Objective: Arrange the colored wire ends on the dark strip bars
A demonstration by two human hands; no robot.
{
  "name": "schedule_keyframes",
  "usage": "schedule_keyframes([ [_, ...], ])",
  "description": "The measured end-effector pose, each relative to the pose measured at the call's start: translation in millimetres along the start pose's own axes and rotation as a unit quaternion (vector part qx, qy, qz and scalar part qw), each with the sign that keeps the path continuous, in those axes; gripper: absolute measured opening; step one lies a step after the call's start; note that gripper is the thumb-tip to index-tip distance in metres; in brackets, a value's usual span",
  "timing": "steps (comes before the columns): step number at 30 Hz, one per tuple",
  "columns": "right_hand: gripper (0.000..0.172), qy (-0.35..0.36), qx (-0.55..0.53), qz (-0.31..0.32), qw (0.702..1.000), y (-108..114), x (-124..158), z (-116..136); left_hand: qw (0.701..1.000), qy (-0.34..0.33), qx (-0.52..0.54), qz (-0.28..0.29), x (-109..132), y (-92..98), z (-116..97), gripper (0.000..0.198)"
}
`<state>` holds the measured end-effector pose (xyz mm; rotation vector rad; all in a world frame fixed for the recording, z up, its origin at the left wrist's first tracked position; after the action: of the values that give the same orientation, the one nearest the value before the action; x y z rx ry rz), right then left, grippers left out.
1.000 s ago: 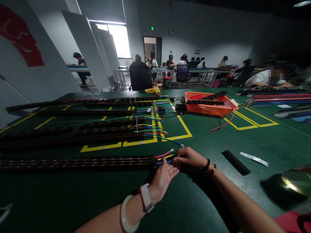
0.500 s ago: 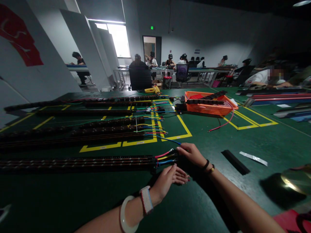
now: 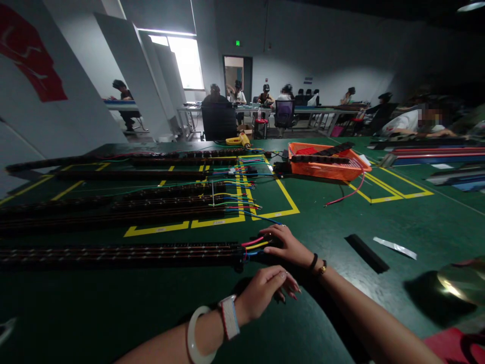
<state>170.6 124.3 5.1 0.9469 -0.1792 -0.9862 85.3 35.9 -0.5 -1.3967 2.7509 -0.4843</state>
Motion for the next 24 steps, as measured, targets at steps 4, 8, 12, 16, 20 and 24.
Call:
schedule_keyframes([
  [4, 0.056, 0.002, 0.045, 0.013, 0.999, -7.9, 0.2, 1.3, 0.999, -0.024, -0.021, 0.016, 3.8, -3.0, -7.4, 0.039],
  [8, 0.05, 0.006, 0.076, 0.014, 0.997, -10.8, -1.2, 3.8, 1.0, -0.019, 0.0, 0.014, 1.5, -1.7, -4.5, 0.038],
  [12, 0.04, 0.015, 0.088, 0.004, 0.996, -12.6, -3.8, 6.0, 0.997, 0.008, 0.078, -0.004, -4.6, 3.7, 7.0, 0.038],
  [16, 0.032, 0.015, 0.077, -0.003, 0.997, -16.7, -6.5, 5.2, 0.989, 0.019, 0.141, -0.029, -7.9, 8.4, 13.6, 0.037],
  [20, 0.021, 0.029, 0.105, -0.037, 0.993, -14.7, -7.5, 6.6, 0.964, 0.037, 0.248, -0.093, -8.6, 16.4, 17.4, 0.043],
  [24, 0.014, 0.084, 0.147, -0.058, 0.984, -9.9, -5.8, 14.6, 0.938, 0.049, 0.324, -0.114, -10.3, 19.6, 20.4, 0.053],
])
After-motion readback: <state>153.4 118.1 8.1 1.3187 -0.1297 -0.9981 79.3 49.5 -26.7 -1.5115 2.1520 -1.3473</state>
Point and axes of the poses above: each hand's wrist, its own x-axis away from the middle knuckle, its own y-axis out of the back of the hand, z = x × y, the point moved 6 cm from there along -x, towards the middle knuckle, and after that the axes turned 1 degree about x, right-handed, at the moved point
